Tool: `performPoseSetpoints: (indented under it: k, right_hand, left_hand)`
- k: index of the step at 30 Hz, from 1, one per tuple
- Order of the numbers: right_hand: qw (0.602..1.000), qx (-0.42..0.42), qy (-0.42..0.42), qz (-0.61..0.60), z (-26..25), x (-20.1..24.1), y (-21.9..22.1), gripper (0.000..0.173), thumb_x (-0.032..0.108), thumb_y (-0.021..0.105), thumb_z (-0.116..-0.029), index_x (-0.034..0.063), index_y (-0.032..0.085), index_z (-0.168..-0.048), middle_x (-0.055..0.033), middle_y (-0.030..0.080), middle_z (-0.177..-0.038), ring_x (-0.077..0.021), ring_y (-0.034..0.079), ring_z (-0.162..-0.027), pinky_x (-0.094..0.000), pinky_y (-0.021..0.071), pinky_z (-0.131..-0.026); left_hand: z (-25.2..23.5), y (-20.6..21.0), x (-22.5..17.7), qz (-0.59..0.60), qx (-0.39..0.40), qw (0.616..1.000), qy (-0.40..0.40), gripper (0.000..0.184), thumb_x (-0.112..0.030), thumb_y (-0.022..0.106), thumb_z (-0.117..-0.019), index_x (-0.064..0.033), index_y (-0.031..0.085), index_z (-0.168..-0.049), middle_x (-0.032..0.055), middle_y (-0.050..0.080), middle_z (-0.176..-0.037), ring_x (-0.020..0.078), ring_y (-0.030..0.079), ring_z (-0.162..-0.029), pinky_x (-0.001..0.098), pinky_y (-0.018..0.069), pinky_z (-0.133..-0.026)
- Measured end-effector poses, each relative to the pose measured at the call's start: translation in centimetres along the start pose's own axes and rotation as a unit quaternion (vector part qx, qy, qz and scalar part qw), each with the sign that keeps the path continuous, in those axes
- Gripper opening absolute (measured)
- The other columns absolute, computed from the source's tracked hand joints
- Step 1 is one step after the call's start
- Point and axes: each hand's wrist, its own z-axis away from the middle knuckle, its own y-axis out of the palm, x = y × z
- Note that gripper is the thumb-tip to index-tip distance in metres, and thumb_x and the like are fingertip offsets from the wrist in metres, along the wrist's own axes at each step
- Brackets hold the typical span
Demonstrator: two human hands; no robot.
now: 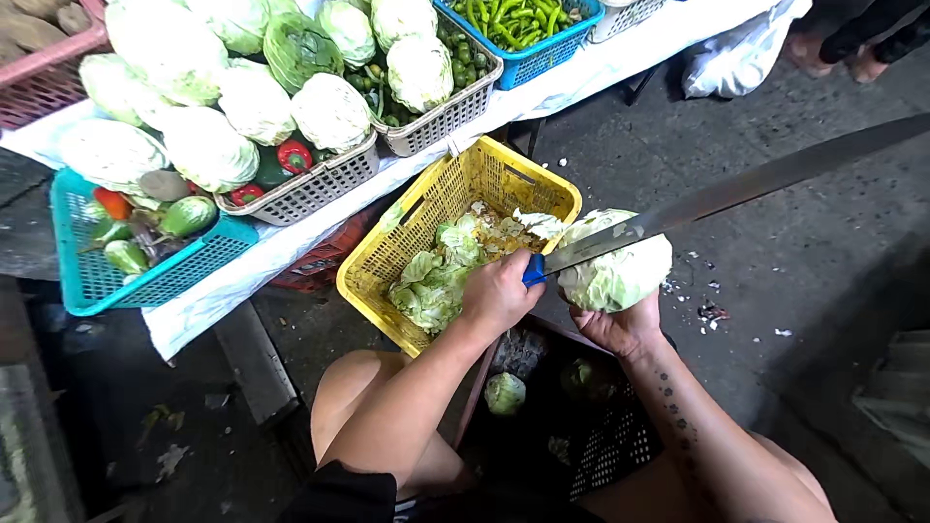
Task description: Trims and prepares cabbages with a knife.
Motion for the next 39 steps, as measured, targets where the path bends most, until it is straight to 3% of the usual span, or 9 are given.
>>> performPoseSetpoints:
  k: [8,14,19,24,30,32,35,37,39]
  right_hand:
    - [0.983,0.116,0.129,-0.053,0.5,-0.2,-2.2,0.083,0.079,0.043,-0.0886,0.0037,0.067,-0.112,-0.0234,0.070,-0.106,-0.0295,0.072,-0.083,-0.0360,0.0607,-0.061]
    - [0.974,0.147,0.165,-0.046,0.6,0.3,-3.2,0.088,0.083,0.050,-0.0827,0.0048,0.065,-0.119,-0.0234,0.069,-0.112,-0.0322,0.072,-0.092,-0.0409,0.0620,-0.068]
    - [0.969,0.157,0.182,-0.064,1.0,0.5,-3.2,0.089,0.083,0.053,-0.0813,0.0032,0.067,-0.119,-0.0246,0.069,-0.113,-0.0341,0.072,-0.094,-0.0432,0.0629,-0.072]
    - [0.983,0.114,0.147,0.008,1.1,0.5,-2.3,0.091,0.091,0.042,-0.0803,0.0099,0.068,-0.115,-0.0210,0.071,-0.109,-0.0312,0.072,-0.095,-0.0444,0.0625,-0.076]
    - [0.974,0.166,0.147,0.046,1.4,0.3,-2.2,0.091,0.090,0.042,-0.0817,0.0109,0.069,-0.118,-0.0191,0.072,-0.111,-0.0303,0.071,-0.101,-0.0475,0.0614,-0.085]
    - [0.977,0.146,0.080,0.130,1.9,0.8,-0.3,0.094,0.092,0.026,-0.0843,0.0169,0.067,-0.122,-0.0144,0.073,-0.111,-0.0258,0.071,-0.101,-0.0460,0.0614,-0.084]
    - [0.959,0.088,-0.068,0.259,1.7,1.6,1.4,0.081,0.084,0.044,-0.0868,0.0215,0.054,-0.138,-0.0097,0.068,-0.122,-0.0239,0.067,-0.111,-0.0476,0.0588,-0.091]
    - [0.948,0.058,-0.125,0.287,1.0,1.9,1.2,0.084,0.078,0.061,-0.0830,0.0217,0.049,-0.144,-0.0094,0.067,-0.127,-0.0255,0.066,-0.115,-0.0494,0.0584,-0.094]
    - [0.958,0.034,-0.124,0.256,0.8,1.9,0.9,0.075,0.068,0.059,-0.0905,0.0225,0.043,-0.148,-0.0119,0.063,-0.133,-0.0297,0.065,-0.118,-0.0530,0.0578,-0.094]
  left_hand:
    - [0.1,0.2,1.0,0.009,-0.092,0.990,0.107,0.029,-0.027,0.081,-0.0738,-0.0055,0.062,-0.068,0.0084,0.063,-0.064,0.0242,0.066,-0.057,0.0429,0.0519,-0.049]
    - [-0.6,-0.1,4.5,-0.028,0.058,0.997,-0.029,0.024,-0.026,0.076,-0.0858,-0.0060,0.070,-0.098,0.0131,0.072,-0.081,0.0331,0.072,-0.075,0.0571,0.0561,-0.065]
    - [-0.2,-1.7,2.4,0.056,-0.012,0.998,0.033,0.019,-0.025,0.075,-0.0838,-0.0070,0.070,-0.088,0.0057,0.068,-0.072,0.0190,0.067,-0.064,0.0426,0.0565,-0.058]
    - [0.2,-1.9,1.7,0.037,-0.016,0.993,0.108,0.027,-0.024,0.084,-0.0741,-0.0072,0.070,-0.090,0.0060,0.070,-0.075,0.0216,0.070,-0.066,0.0446,0.0566,-0.056]
    - [-1.2,0.3,6.2,-0.035,0.143,0.984,-0.104,0.018,-0.027,0.067,-0.0942,-0.0097,0.068,-0.099,0.0104,0.070,-0.080,0.0313,0.071,-0.075,0.0564,0.0563,-0.065]
    - [-1.6,0.7,6.7,-0.016,0.155,0.974,-0.165,0.020,-0.029,0.065,-0.0958,-0.0095,0.068,-0.097,0.0118,0.069,-0.078,0.0322,0.069,-0.073,0.0581,0.0553,-0.064]
    - [-2.4,0.0,4.5,0.150,0.145,0.947,-0.243,0.035,-0.041,0.065,-0.1005,-0.0059,0.067,-0.099,0.0103,0.062,-0.073,0.0250,0.060,-0.063,0.0474,0.0527,-0.060]
    - [-2.6,-0.5,2.2,0.338,0.130,0.889,-0.279,0.035,-0.040,0.064,-0.1020,-0.0053,0.062,-0.104,0.0068,0.058,-0.068,0.0163,0.054,-0.049,0.0325,0.0519,-0.048]
    - [-2.6,-0.9,0.2,0.470,0.128,0.826,-0.284,0.032,-0.038,0.063,-0.1027,-0.0062,0.061,-0.109,0.0076,0.060,-0.067,0.0138,0.053,-0.044,0.0287,0.0531,-0.045]
